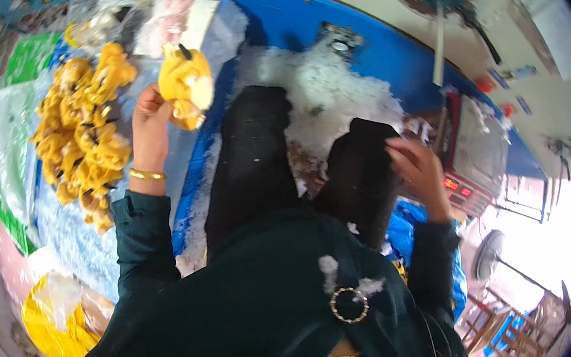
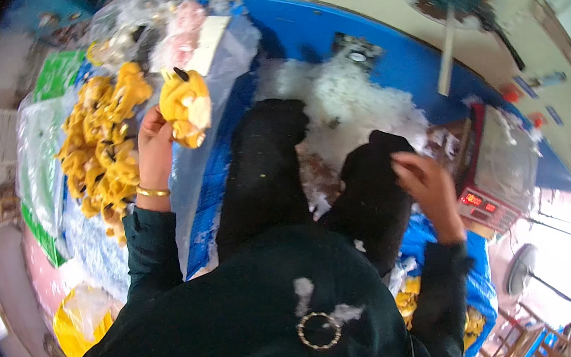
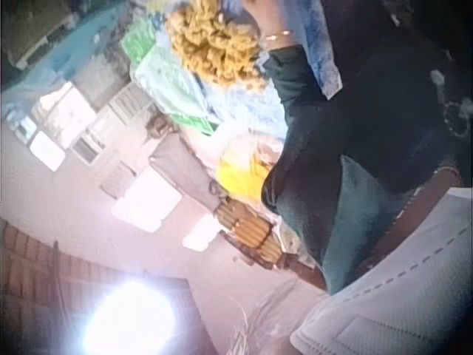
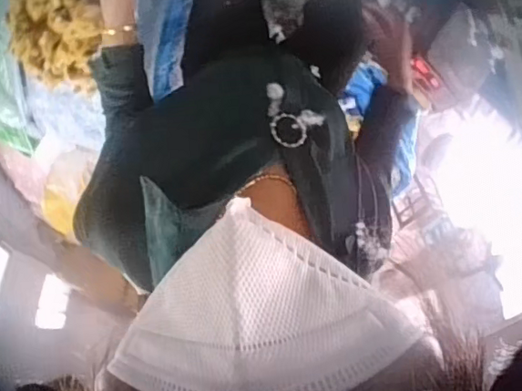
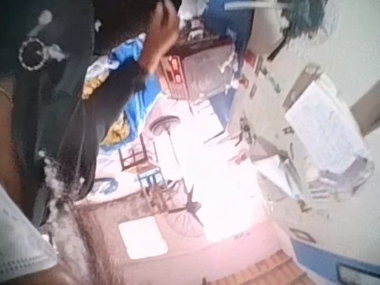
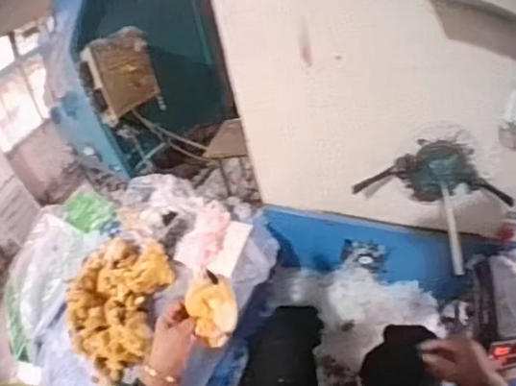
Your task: The person repeatedly picks up yellow plush toys, opens them, and stuffs white cotton-like material into them using a rotating spindle. The stuffed toys are then placed on a digital scale before the next one is processed.
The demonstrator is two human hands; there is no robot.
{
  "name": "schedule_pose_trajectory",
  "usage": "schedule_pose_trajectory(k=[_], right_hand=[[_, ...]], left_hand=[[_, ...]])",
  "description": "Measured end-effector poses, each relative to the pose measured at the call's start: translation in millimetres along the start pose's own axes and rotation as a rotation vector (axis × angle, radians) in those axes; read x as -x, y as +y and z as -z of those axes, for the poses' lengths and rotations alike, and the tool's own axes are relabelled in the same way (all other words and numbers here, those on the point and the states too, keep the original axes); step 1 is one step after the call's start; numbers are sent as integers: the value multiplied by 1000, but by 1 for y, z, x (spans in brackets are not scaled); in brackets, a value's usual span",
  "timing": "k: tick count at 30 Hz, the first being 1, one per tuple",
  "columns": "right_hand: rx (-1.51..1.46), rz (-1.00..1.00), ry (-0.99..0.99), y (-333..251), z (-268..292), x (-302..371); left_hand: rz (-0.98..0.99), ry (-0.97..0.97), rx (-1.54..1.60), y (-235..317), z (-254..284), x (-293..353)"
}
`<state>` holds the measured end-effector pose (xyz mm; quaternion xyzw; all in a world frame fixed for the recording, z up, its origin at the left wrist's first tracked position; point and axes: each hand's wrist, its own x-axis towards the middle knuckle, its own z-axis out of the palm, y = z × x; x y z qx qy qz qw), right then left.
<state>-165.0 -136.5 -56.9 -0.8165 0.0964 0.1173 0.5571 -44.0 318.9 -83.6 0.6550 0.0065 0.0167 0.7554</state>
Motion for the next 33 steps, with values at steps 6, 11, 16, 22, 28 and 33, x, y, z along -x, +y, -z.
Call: schedule_pose_trajectory(k=[6, 11, 16, 22, 28, 33], right_hand=[[-371, 133, -264, -62, -72, -53], [-432, 177, -211, -58, -61, -46], [-308, 159, -387, -66, -29, -27], [165, 336, -391, -81, -5, -20], [249, 385, -372, -82, 7, -15], [-184, 142, -532, -49, 25, -16]], left_hand=[[-6, -357, -6, 0, -140, 42], [-502, -529, -505, 8, -171, 42], [30, -590, -21, 34, -182, 24], [557, -1026, 16, 31, -204, 13], [791, -1218, 178, 8, -219, 8], [523, -1106, 59, 15, -233, 14]])
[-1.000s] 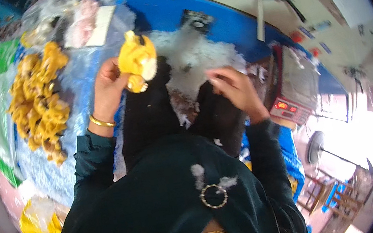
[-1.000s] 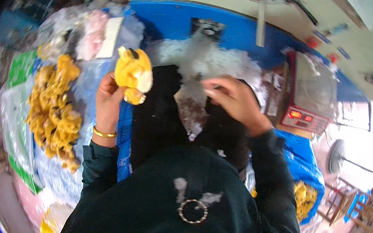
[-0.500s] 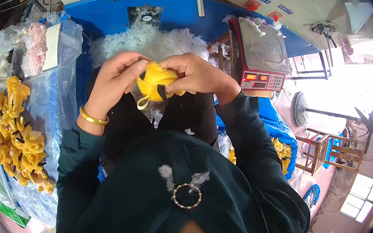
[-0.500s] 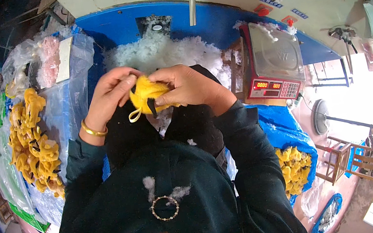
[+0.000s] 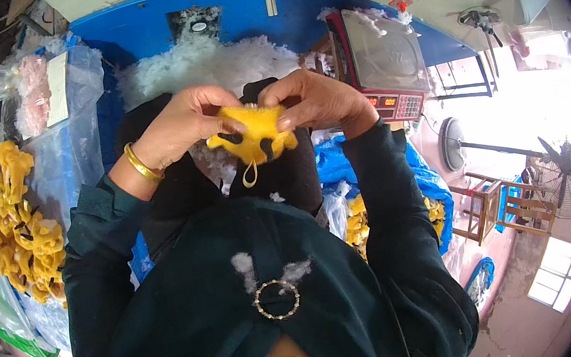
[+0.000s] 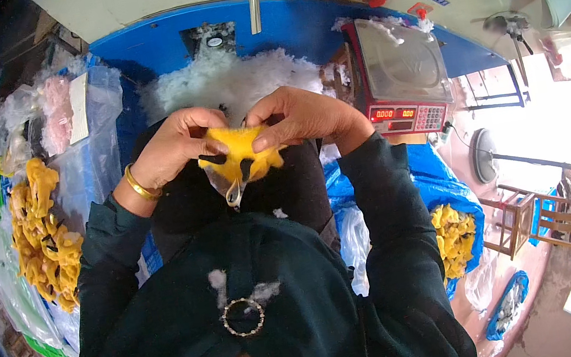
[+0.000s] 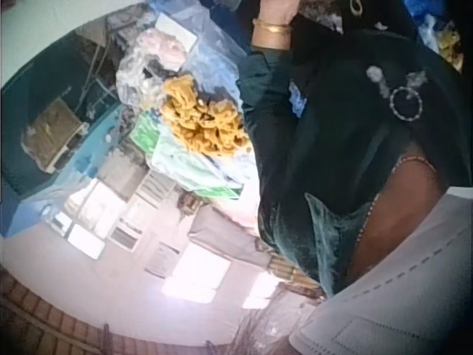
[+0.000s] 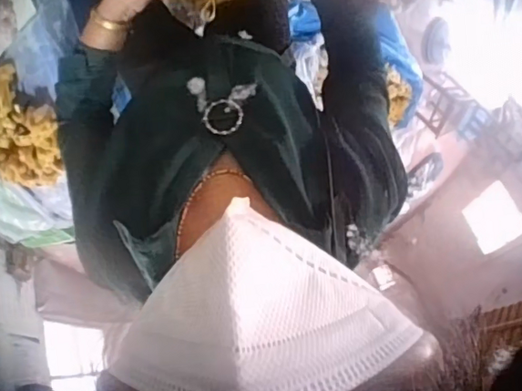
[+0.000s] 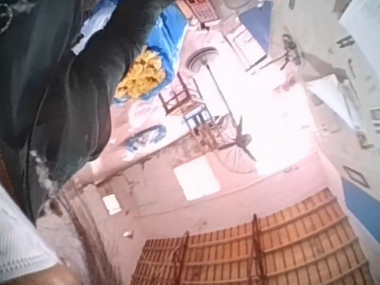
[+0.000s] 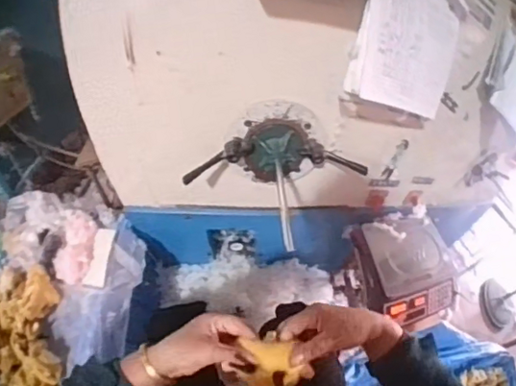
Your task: The person repeatedly picks up yellow plush toys, opens them, and stuffs white cotton-like material into them using a rotating spindle. The stuffed toys are then placed on a digital scale before the next one is processed.
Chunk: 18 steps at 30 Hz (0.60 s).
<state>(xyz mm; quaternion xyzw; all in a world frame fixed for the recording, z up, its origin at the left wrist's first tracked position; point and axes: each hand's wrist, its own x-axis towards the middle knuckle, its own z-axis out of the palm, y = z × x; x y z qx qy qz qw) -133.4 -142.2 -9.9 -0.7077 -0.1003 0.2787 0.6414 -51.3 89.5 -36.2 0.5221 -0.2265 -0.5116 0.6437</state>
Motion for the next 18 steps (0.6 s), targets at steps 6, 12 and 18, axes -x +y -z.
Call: schedule_pose_trajectory(k=[6, 12, 18], right_hand=[[819, 279, 466, 14, 3, 1], [1123, 273, 749, 5, 24, 0], [1264, 365, 1072, -13, 49, -4]], left_hand=[[29, 50, -182, 4, 2, -16], [-228, 130, -725, 30, 4, -50], [-786, 550, -1284, 60, -12, -79]])
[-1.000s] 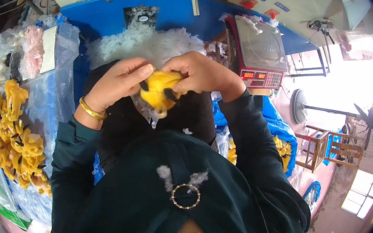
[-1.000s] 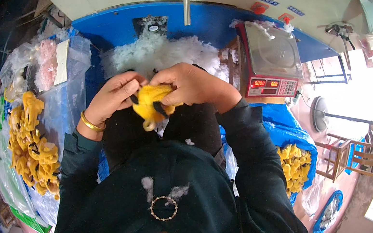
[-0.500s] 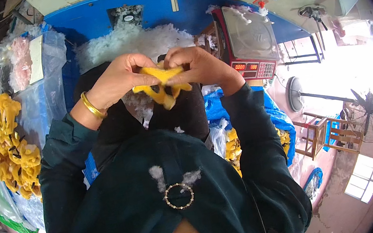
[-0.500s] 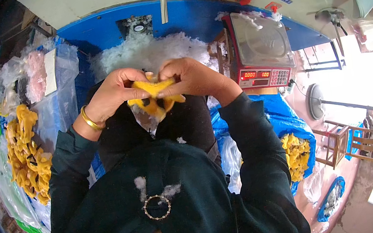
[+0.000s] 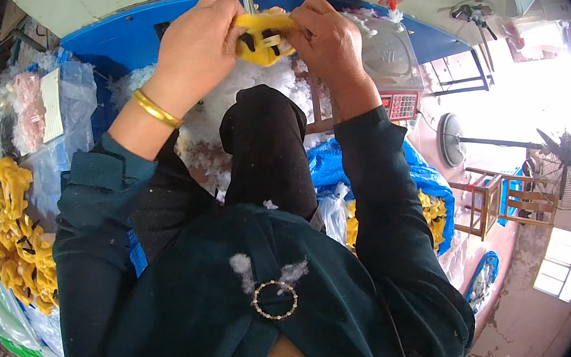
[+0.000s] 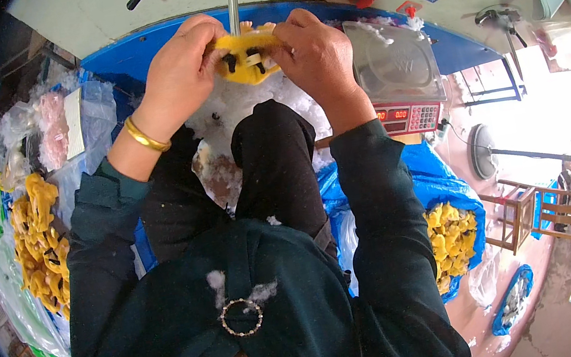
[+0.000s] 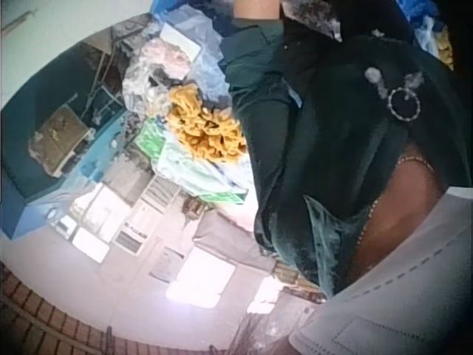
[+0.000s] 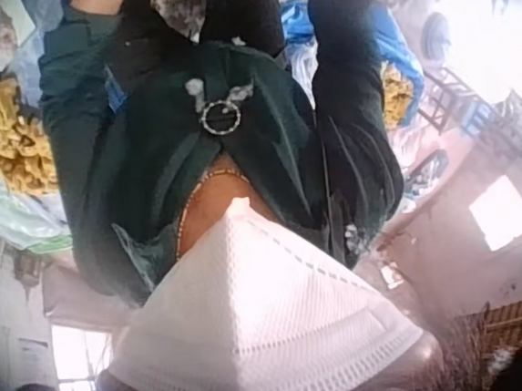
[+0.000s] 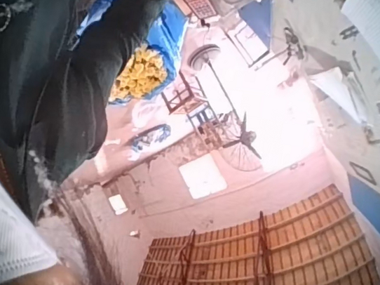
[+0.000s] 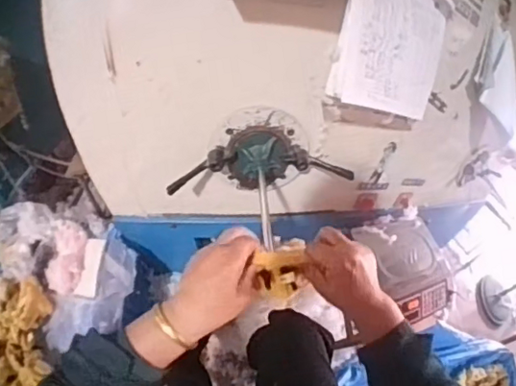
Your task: The person repeatedly picks up yellow plush toys, opens them, and stuffs white cotton-like material into them using a rotating spindle. The stuffed toys are then placed on a digital scale before the next one is processed.
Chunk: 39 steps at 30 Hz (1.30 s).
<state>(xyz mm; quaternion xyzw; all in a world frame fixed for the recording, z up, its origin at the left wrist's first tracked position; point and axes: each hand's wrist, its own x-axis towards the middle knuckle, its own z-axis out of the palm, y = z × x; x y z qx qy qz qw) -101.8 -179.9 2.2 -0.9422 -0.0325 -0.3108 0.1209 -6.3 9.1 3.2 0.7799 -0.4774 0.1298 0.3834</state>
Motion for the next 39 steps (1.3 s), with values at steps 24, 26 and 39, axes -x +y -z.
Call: schedule_pose_trajectory(k=[24, 26, 39], right_hand=[[-728, -497, -631, -44, 15, 4], [-818, -598, -620, -43, 24, -20], [-456, -611, -132, -43, -20, -7]], left_hand=[[184, -235, 346, -52, -23, -50], [173, -183, 229, -55, -21, -75], [196, -229, 220, -26, -13, -40]])
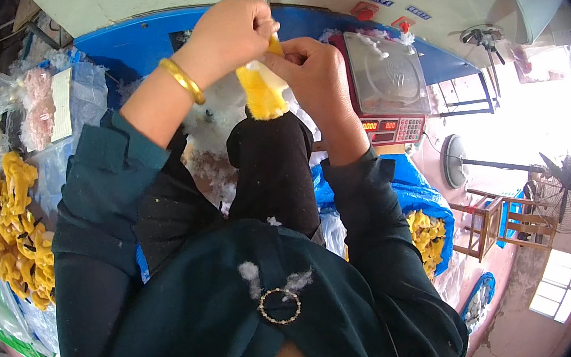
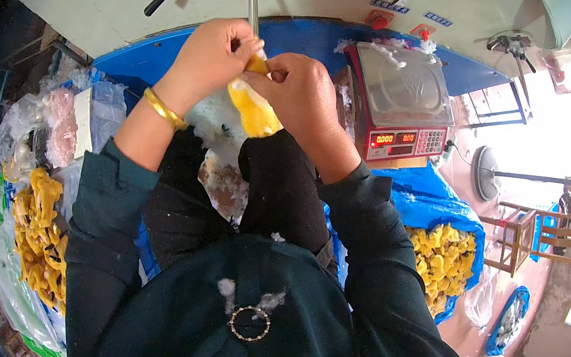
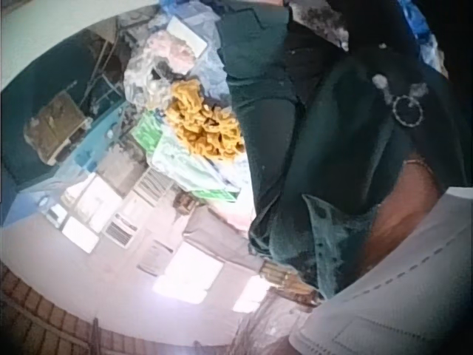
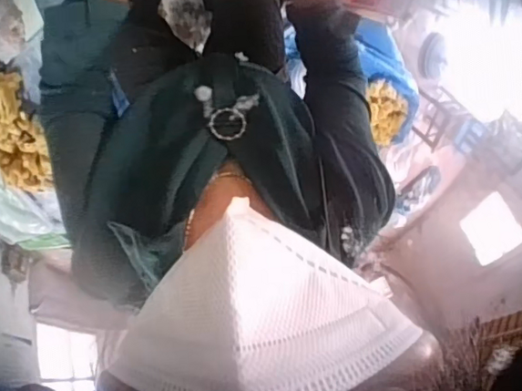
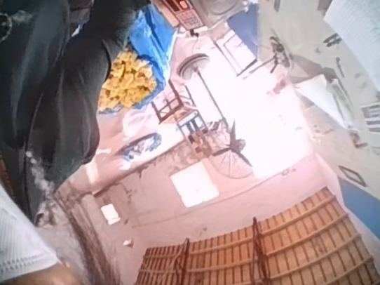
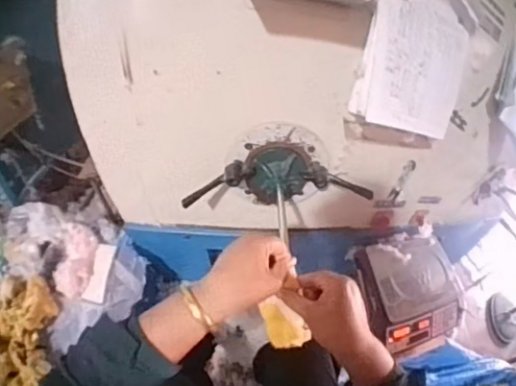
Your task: The person repeatedly picks up yellow plush toys, opens them, and stuffs white cotton-like material into them using a rotating spindle. The stuffed toys are then placed on a digital scale before the next one is processed.
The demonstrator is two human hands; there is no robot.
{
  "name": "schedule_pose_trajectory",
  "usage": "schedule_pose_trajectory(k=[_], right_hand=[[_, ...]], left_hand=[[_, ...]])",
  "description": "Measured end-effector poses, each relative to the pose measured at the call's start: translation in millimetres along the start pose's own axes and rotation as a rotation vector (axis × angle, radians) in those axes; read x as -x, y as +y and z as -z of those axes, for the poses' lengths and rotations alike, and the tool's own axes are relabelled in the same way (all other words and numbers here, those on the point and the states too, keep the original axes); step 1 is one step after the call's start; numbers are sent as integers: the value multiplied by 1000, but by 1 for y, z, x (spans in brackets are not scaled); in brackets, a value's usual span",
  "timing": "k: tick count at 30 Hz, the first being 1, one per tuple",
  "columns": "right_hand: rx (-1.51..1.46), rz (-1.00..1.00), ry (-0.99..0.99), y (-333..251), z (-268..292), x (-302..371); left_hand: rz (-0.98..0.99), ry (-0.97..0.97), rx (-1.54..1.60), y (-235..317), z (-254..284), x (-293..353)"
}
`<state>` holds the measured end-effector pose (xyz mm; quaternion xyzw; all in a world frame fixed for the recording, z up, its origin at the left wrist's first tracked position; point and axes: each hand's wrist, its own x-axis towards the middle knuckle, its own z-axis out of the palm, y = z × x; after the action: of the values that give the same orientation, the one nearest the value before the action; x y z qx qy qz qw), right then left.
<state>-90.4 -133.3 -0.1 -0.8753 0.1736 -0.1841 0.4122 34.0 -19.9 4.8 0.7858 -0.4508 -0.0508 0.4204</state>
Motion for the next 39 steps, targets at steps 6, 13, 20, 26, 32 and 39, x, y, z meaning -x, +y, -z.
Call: schedule_pose_trajectory(k=[6, 13, 20, 26, 32, 39], right_hand=[[-101, 75, -142, 20, 11, -2], [-403, 163, -17, 56, 3, -59], [255, 456, 434, 20, -33, 32], [185, 299, 430, 14, -48, 10], [-887, -236, 213, 28, -32, -44], [-451, -209, 116, 12, -22, -76]], left_hand=[[-26, 30, -131, 16, -4, 21], [84, -40, 4, -10, -3, 6], [59, -49, 97, -5, -3, 9], [194, -81, 240, -6, 1, 8], [152, -122, -130, 3, 3, 21], [-14, 122, -220, 17, -7, 49]])
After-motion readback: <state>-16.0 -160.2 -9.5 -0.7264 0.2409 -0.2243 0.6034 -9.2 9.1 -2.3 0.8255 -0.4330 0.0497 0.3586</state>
